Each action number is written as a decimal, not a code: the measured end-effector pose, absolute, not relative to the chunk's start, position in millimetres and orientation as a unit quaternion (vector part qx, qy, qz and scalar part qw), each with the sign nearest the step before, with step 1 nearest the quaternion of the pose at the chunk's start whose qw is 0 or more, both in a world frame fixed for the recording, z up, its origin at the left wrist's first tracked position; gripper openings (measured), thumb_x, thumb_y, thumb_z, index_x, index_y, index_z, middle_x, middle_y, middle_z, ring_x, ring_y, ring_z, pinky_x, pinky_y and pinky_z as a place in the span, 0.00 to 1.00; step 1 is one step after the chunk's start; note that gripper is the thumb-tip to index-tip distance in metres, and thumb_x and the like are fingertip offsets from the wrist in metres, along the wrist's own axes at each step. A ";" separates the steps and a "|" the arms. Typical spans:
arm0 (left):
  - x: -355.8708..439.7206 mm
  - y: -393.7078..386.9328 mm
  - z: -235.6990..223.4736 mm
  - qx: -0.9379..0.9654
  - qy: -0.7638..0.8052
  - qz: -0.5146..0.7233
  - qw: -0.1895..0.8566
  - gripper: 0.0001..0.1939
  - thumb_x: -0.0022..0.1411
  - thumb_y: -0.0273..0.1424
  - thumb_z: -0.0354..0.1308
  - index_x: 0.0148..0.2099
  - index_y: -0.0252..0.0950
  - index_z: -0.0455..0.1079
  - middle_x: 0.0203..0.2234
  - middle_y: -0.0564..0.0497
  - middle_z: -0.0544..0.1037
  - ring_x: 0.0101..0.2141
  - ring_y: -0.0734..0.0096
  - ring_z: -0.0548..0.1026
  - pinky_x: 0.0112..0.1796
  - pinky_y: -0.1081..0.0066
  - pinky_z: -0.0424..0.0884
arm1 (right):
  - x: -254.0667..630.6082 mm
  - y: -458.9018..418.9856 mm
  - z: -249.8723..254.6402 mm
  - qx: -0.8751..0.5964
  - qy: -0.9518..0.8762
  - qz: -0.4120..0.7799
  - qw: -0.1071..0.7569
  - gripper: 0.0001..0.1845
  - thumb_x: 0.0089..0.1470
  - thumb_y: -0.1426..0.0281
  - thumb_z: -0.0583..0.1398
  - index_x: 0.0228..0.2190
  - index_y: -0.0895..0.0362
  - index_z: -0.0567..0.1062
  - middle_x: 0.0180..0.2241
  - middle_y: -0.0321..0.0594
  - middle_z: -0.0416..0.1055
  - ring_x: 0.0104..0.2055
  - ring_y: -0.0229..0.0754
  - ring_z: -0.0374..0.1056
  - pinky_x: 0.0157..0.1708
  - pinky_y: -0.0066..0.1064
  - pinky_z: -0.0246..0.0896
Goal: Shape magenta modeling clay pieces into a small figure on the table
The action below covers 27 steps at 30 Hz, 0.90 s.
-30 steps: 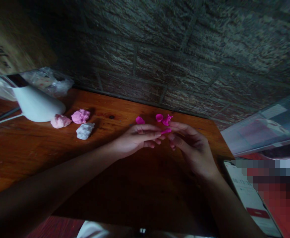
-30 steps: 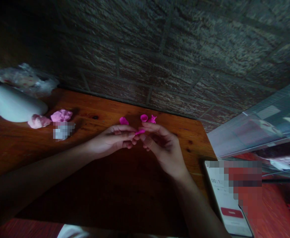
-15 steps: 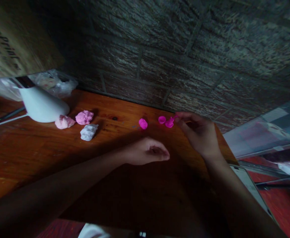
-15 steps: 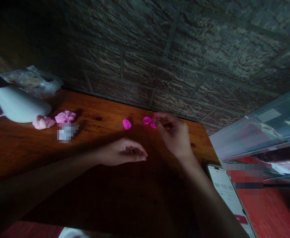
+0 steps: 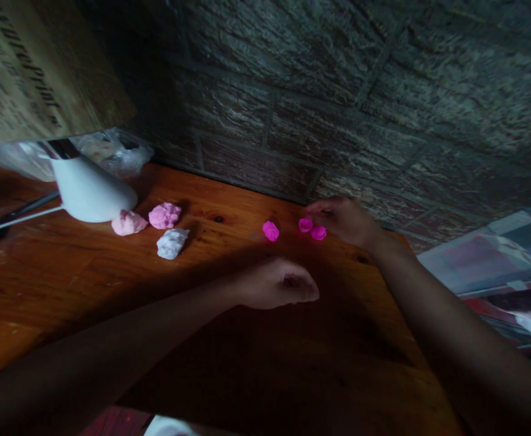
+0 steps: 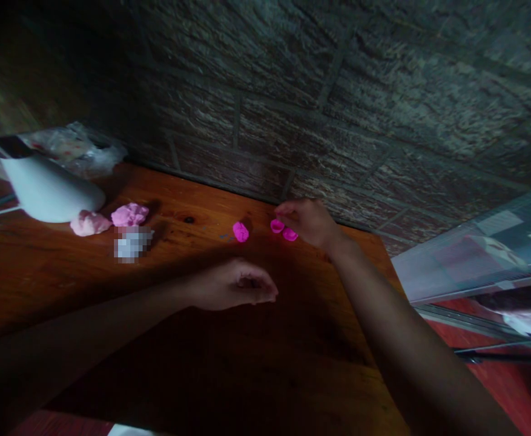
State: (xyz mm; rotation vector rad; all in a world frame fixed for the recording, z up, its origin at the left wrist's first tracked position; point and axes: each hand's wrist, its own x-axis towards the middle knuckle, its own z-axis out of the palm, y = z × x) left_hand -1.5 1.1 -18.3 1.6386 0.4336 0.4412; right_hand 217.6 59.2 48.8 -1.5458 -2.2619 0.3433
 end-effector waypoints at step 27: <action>-2.7 2.3 -17.5 0.727 0.188 0.191 0.632 0.08 0.66 0.32 0.63 0.41 0.34 0.80 0.37 0.46 0.84 0.35 0.71 0.78 0.37 0.73 0.71 | 226.1 48.0 49.4 -0.514 -0.830 0.060 0.208 0.10 0.59 0.70 0.61 0.38 0.52 0.85 0.39 0.42 0.84 0.40 0.48 0.79 0.41 0.38 0.70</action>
